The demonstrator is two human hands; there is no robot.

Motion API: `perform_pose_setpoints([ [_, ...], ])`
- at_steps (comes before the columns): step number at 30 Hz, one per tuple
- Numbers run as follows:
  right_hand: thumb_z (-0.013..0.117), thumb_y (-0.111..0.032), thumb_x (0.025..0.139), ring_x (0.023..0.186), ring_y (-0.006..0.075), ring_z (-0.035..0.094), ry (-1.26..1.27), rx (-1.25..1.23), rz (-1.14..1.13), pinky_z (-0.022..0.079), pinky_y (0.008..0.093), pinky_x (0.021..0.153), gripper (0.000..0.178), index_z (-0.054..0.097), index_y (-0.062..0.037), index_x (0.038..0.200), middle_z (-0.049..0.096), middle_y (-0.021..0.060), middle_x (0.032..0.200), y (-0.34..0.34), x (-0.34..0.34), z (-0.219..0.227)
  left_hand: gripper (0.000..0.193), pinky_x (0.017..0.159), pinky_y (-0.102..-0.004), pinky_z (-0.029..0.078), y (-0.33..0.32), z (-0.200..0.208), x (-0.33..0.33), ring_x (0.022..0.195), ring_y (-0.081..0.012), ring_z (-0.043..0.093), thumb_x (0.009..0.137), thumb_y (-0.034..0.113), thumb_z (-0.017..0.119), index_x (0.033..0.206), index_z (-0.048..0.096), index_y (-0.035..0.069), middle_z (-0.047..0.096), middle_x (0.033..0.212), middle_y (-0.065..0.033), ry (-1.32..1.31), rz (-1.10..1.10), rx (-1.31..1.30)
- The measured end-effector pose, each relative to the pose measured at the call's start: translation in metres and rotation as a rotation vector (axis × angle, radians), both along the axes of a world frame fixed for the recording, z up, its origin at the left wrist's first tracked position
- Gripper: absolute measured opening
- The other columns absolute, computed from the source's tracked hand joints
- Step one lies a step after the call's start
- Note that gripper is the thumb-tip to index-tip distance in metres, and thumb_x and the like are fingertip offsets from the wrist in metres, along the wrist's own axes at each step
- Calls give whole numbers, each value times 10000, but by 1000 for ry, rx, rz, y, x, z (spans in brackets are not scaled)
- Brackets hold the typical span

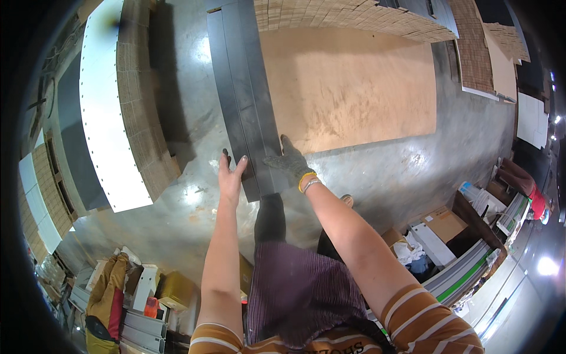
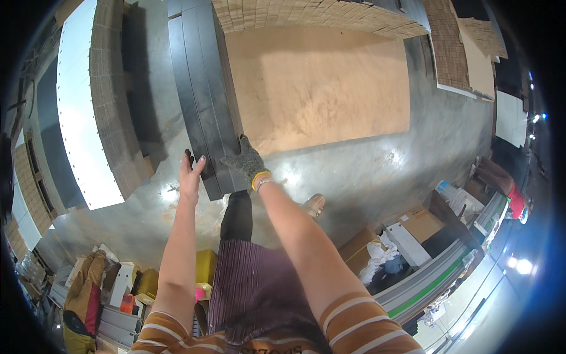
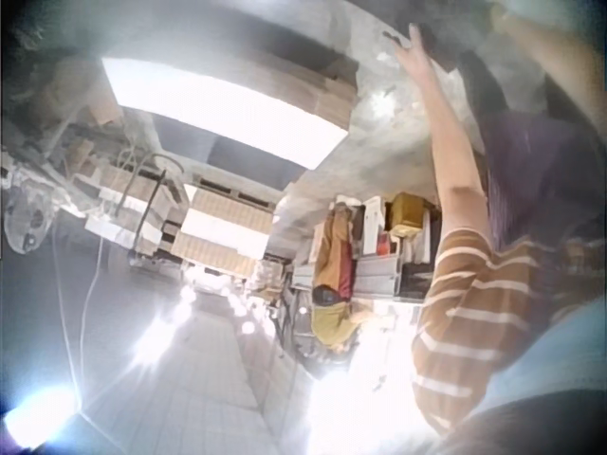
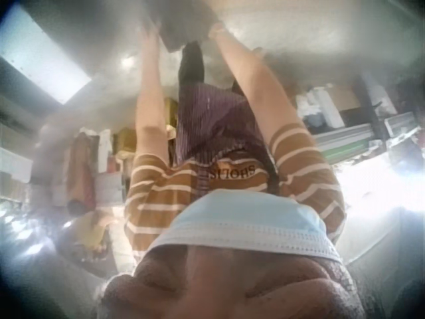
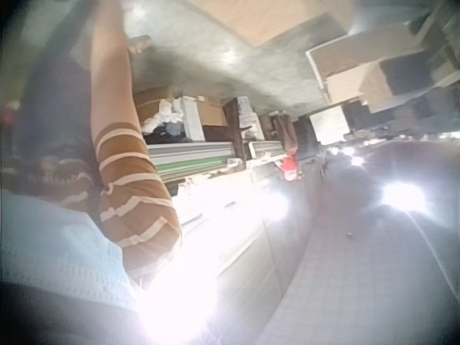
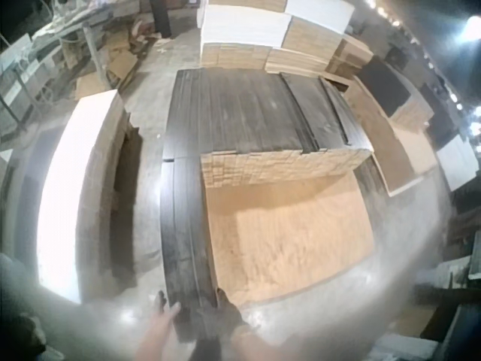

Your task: The person picks up black rectangular panels from the floor, places them on a workbench, and wipes the surface with a cloth. They continue stacking the panels neatly on the bench.

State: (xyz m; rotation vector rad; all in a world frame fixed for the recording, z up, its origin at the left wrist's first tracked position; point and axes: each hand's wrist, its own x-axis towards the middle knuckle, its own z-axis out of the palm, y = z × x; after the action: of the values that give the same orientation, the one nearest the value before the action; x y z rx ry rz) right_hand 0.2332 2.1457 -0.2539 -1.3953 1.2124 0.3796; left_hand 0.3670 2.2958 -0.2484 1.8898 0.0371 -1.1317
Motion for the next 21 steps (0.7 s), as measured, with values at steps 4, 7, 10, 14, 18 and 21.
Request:
perform_pose_setpoints([
  [4,843,-443,748,1378,369,497,-5,29,-16,436,394,1100,1135,217,17,1575,495,258,1485,-5,12,-6,794,1121,-360,380,-24,-12,4,1325,-253,498,937,186,730,1544,284,-64,466,1497,-190,135,56,-155],
  [7,844,-441,750,1375,363,499,4,42,-12,438,390,1095,1148,193,14,1580,508,253,1471,-3,13,-16,747,1101,-358,403,-32,-11,-2,1272,-248,530,931,124,723,1528,309,-50,524,1429,-165,147,131,-197],
  [10,847,-460,732,1386,362,484,-41,78,-39,426,391,1111,1178,183,13,1582,488,252,1488,0,7,-28,730,1098,-359,405,-35,-5,-7,1281,-245,522,931,97,714,1529,316,-35,516,1440,-153,195,185,-197],
  [14,846,-493,707,1409,368,454,-113,137,-84,399,398,1148,1207,191,23,1579,446,259,1525,-1,1,-40,712,1114,-360,389,-33,-6,-2,1302,-233,505,950,89,680,1540,298,-29,506,1450,-149,238,164,-201],
  [18,832,-494,727,1424,357,437,-52,117,30,381,392,1162,1164,221,24,1572,440,245,1536,-6,-5,-45,641,1139,-378,364,6,-11,-11,1330,-234,490,993,146,614,1531,311,-27,507,1456,-144,44,290,-94],
  [21,828,-503,730,1434,348,426,-92,165,48,368,383,1169,1141,253,20,1565,440,240,1539,-10,-8,-50,531,1133,-391,371,58,-3,-56,1319,-238,503,1013,162,573,1476,386,-19,534,1424,-133,50,615,50],
])
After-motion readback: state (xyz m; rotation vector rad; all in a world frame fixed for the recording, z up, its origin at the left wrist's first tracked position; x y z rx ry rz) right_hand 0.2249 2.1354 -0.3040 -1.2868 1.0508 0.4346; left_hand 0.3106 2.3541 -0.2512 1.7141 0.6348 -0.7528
